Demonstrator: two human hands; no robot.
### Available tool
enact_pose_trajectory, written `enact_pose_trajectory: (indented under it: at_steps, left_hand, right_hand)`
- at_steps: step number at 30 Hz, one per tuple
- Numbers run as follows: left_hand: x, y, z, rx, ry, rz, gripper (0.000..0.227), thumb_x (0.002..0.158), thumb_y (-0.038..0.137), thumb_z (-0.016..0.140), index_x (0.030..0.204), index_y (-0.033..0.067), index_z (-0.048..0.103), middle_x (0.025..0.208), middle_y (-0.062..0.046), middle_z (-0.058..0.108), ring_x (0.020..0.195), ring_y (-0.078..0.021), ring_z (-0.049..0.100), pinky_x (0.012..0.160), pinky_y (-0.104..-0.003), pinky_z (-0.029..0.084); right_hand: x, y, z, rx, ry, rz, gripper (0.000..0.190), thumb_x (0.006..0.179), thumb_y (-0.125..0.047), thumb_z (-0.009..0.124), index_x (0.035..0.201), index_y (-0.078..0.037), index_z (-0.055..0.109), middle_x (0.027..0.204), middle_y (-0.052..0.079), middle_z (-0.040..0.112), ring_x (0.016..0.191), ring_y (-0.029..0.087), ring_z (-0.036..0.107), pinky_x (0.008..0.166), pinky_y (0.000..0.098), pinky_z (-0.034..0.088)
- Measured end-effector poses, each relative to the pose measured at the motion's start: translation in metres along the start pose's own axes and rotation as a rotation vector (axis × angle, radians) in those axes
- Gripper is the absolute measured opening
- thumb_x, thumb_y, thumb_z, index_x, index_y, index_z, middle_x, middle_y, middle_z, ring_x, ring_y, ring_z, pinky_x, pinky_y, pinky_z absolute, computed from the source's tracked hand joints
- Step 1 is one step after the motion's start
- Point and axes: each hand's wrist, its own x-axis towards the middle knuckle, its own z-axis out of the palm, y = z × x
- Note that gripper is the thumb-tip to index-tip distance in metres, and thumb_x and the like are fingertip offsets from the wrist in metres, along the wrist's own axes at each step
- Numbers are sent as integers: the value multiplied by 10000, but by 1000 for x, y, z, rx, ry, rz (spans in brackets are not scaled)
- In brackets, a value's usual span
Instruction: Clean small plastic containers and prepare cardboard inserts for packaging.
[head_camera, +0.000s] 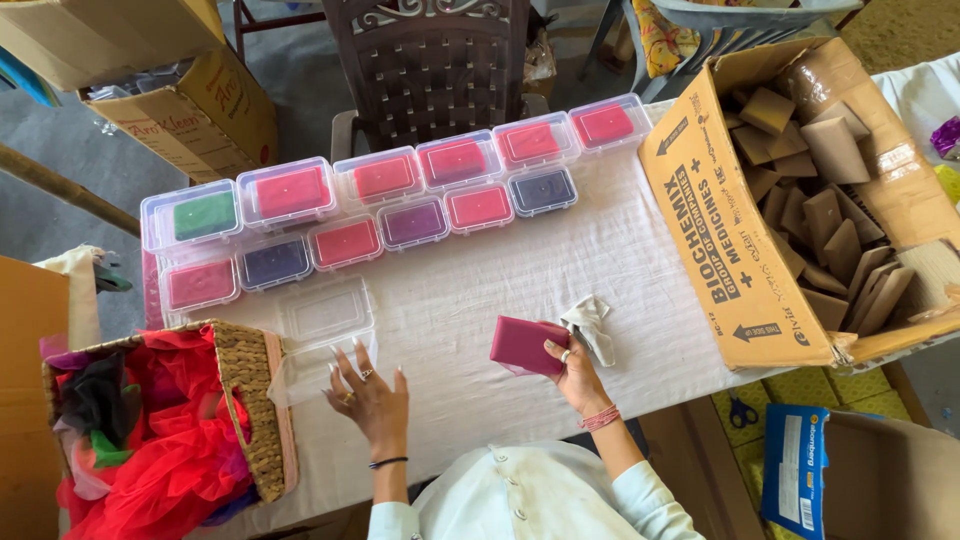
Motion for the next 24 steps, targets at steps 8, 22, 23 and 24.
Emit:
enact_pose_trajectory:
  at_steps: [8, 22, 23, 24]
  left_hand:
    - [-23, -13, 47, 80, -79, 100, 397, 842, 185, 769, 1233, 157, 702, 1214, -12, 654, 1308, -231, 503, 1231, -577, 180]
    - [-66, 74, 40, -592, -724, 621, 605, 843, 111, 743, 1411, 29, 550, 1358, -188, 608, 1238, -380, 549, 1010, -466, 458]
    - [-65, 72, 34, -591, -723, 622, 605, 843, 111, 743, 1411, 29, 550, 1358, -188, 608, 1238, -380, 549, 1010, -466, 458]
    - [-64, 69, 28, -593, -717, 603, 567, 842, 120, 750, 1377, 39, 577, 1344, -181, 618, 1207, -377, 567, 998, -462, 467]
  right_hand:
    - [4, 3, -3, 45, 13, -6, 432, 915, -108, 664, 1336, -38, 599, 1247, 101, 654, 1140, 209, 633, 952, 395, 566]
    - [11, 9, 39, -475, -37, -153, 412, 916, -103, 642, 1320, -34, 599, 1232, 95, 666, 1156, 179, 614, 1019, 313, 493]
    - [14, 14, 40, -474, -38, -154, 412, 916, -103, 642, 1320, -34, 599, 1232, 95, 666, 1156, 179, 614, 1019, 313, 493]
    - [17, 20, 42, -548, -61, -152, 410, 913, -112, 644, 1313, -37, 598, 1220, 91, 667, 1144, 173, 614, 1012, 309, 491]
